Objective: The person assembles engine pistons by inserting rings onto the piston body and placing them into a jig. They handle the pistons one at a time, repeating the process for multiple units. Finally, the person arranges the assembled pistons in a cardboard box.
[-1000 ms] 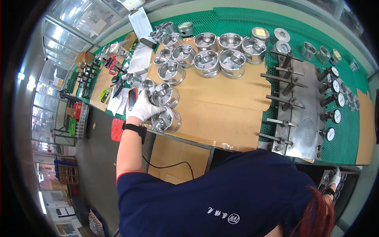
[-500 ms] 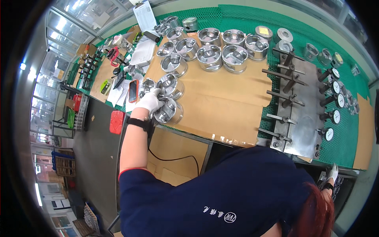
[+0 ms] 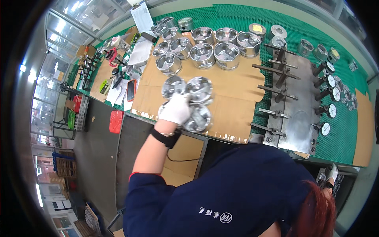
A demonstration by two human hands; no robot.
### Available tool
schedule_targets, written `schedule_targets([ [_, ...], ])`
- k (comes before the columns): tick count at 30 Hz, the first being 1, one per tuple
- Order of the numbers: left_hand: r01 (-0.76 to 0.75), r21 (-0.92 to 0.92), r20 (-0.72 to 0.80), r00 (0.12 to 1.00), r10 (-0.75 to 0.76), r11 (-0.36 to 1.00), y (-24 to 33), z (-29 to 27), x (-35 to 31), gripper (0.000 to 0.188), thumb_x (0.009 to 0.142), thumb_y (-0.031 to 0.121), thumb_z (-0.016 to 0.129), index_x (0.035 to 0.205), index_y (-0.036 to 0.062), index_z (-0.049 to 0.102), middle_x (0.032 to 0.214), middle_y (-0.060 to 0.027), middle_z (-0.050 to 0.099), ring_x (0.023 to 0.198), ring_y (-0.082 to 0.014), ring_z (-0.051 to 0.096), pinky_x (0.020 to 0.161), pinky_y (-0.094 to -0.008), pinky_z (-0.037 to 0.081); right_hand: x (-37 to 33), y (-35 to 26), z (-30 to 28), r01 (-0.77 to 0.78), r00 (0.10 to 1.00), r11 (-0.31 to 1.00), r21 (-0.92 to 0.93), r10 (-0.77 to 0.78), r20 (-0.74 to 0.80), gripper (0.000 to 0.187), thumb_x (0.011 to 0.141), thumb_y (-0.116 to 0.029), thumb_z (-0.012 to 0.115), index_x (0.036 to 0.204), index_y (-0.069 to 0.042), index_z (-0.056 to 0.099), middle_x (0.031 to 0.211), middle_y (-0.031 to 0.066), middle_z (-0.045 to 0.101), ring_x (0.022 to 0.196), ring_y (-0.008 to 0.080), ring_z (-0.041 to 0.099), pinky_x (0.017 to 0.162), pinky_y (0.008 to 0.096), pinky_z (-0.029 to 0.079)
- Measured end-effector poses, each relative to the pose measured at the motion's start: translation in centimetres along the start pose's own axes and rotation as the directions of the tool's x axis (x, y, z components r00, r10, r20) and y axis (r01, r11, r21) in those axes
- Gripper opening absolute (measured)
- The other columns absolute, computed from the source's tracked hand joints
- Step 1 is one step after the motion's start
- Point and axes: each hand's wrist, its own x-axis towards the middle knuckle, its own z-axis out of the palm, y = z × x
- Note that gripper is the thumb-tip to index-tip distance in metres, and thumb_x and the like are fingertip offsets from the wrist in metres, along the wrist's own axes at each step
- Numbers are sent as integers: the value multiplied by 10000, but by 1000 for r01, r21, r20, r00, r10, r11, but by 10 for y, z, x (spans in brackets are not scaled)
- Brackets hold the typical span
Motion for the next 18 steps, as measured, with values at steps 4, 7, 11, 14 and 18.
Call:
schedule_targets([
  [4, -127, -60, -183, 976, 114, 990, 64, 29, 12, 322, 833, 261, 700, 1100, 86, 659, 1044, -264, 639, 976, -437, 649, 854, -511, 540, 0, -25, 25, 36, 999, 999, 17, -35, -42, 485, 954, -346, 647, 1362, -109, 536, 1202, 129, 629, 925, 267, 632, 796, 405, 547],
  [7, -199, -108, -145, 972, 183, 974, 94, 29, 23, 314, 856, 274, 690, 1093, 70, 657, 981, -267, 652, 937, -432, 658, 832, -492, 547, -17, -50, 40, 72, 997, 993, -93, -73, -7, 487, 963, -365, 636, 1365, -111, 533, 1228, 127, 615, 904, 234, 639, 771, 372, 554],
  [11, -205, -305, -23, 978, 208, 930, 88, 3, 41, 360, 893, 314, 676, 1156, 69, 661, 1068, -241, 693, 993, -372, 685, 845, -450, 551, -46, -56, 37, 72, 997, 970, -231, -75, -5, 469, 977, -363, 617, 1367, -114, 533, 1226, 121, 632, 845, 219, 653, 728, 340, 556],
  [14, -133, -269, -298, 953, 49, 954, 37, -44, 83, 361, 919, 284, 628, 1197, 58, 674, 1077, -220, 720, 1012, -383, 690, 885, -417, 542, -63, -31, 20, 121, 993, 948, -295, -117, 30, 460, 992, -336, 593, 1363, -70, 531, 1211, 115, 646, 859, 220, 674, 714, 348, 564],
  [18, 40, 294, -385, 920, 80, 955, -99, -63, 179, 479, 865, 104, 554, 1338, 167, 593, 1404, -194, 567, 1167, -416, 617, 971, -501, 515, -62, 24, -40, 234, 966, 786, -572, -255, 44, 448, 997, -321, 524, 1327, -24, 588, 1263, 144, 636, 1076, 259, 647, 880, 367, 549],
])
